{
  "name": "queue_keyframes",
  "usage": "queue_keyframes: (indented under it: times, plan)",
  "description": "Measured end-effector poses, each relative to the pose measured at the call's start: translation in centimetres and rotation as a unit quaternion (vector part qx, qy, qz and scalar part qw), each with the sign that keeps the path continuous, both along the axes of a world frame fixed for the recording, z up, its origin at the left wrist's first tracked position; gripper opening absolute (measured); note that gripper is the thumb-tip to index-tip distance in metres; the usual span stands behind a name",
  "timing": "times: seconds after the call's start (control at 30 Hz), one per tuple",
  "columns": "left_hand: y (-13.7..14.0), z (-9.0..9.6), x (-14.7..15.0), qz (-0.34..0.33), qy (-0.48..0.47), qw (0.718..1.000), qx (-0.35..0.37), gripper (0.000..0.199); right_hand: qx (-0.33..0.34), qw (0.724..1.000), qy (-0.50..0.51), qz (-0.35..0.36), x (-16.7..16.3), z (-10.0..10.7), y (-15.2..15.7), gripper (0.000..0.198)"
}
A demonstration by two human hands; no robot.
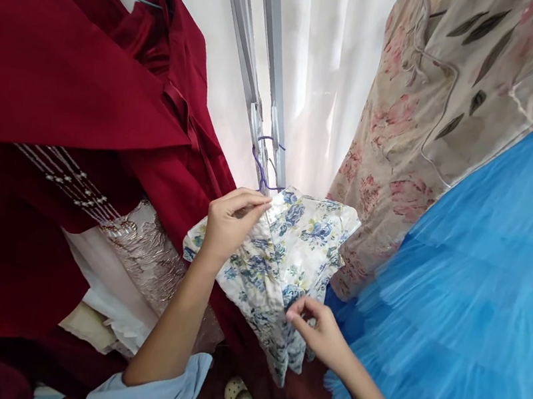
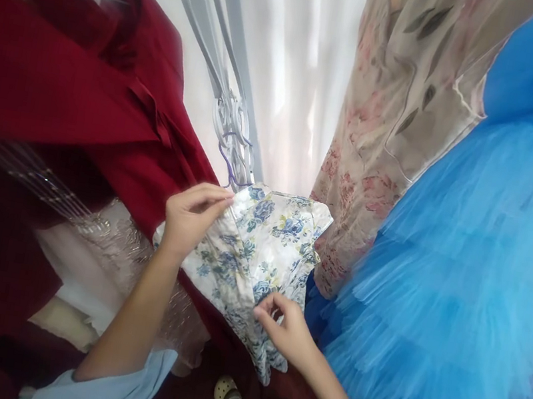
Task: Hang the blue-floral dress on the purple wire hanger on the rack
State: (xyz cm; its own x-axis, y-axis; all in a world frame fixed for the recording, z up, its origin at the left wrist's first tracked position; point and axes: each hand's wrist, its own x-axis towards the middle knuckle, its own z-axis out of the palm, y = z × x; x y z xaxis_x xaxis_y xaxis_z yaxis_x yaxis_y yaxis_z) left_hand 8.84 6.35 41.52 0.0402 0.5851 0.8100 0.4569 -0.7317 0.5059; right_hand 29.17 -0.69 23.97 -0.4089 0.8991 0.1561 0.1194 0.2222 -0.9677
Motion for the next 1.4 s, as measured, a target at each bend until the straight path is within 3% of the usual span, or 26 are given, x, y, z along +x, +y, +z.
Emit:
queue_keyframes:
  times: [0.23,0.4,0.57,0.73,0.8,0.97,1.1,1.23,1.3,1.4]
  plan:
    - [-1.2,0.3,-2.0,0.005,0.123,0.988,-0.090,0.023,0.057,0.983,0.176,0.006,-4.8,10.1,7.3,0.032]
    - [-1.2,0.4,-3.3,-0.018,0.179,0.982,-0.056,0.026,0.088,0.974,0.209,-0.029,-7.6,12.2,8.7,0.026]
    - [-0.4,0.4,-3.8,-0.034,0.170,0.984,-0.040,0.024,0.166,0.962,0.174,-0.131,-8.2,12.1,8.6,0.015]
    - [0.3,0.8,-4.0,-0.039,0.152,0.986,-0.047,0.025,0.236,0.954,0.101,-0.155,-8.1,12.5,8.8,0.011]
    - [0.4,1.0,-4.0,-0.035,0.155,0.987,-0.026,0.021,0.222,0.958,0.106,-0.146,-8.1,12.7,8.9,0.012]
    - [0.7,1.6,-3.7,-0.033,0.151,0.988,0.021,0.013,0.111,0.975,0.165,-0.102,-8.1,12.4,8.8,0.016]
    - [1.2,2.0,-4.8,0.023,0.059,0.997,0.033,0.012,0.050,0.982,0.143,-0.109,-7.5,10.0,8.7,0.014]
    - [2.6,1.7,-9.6,0.088,-0.093,0.991,0.045,0.016,0.003,0.989,0.096,-0.112,-6.4,5.9,7.7,0.009]
    - [3.5,0.6,-12.9,0.091,-0.158,0.983,0.032,0.021,-0.018,0.992,0.079,-0.102,-5.9,4.0,7.0,0.006]
    - [4.5,-2.4,-17.0,0.086,-0.265,0.960,-0.030,0.029,-0.040,0.994,0.062,-0.078,-5.6,2.0,5.8,0.006]
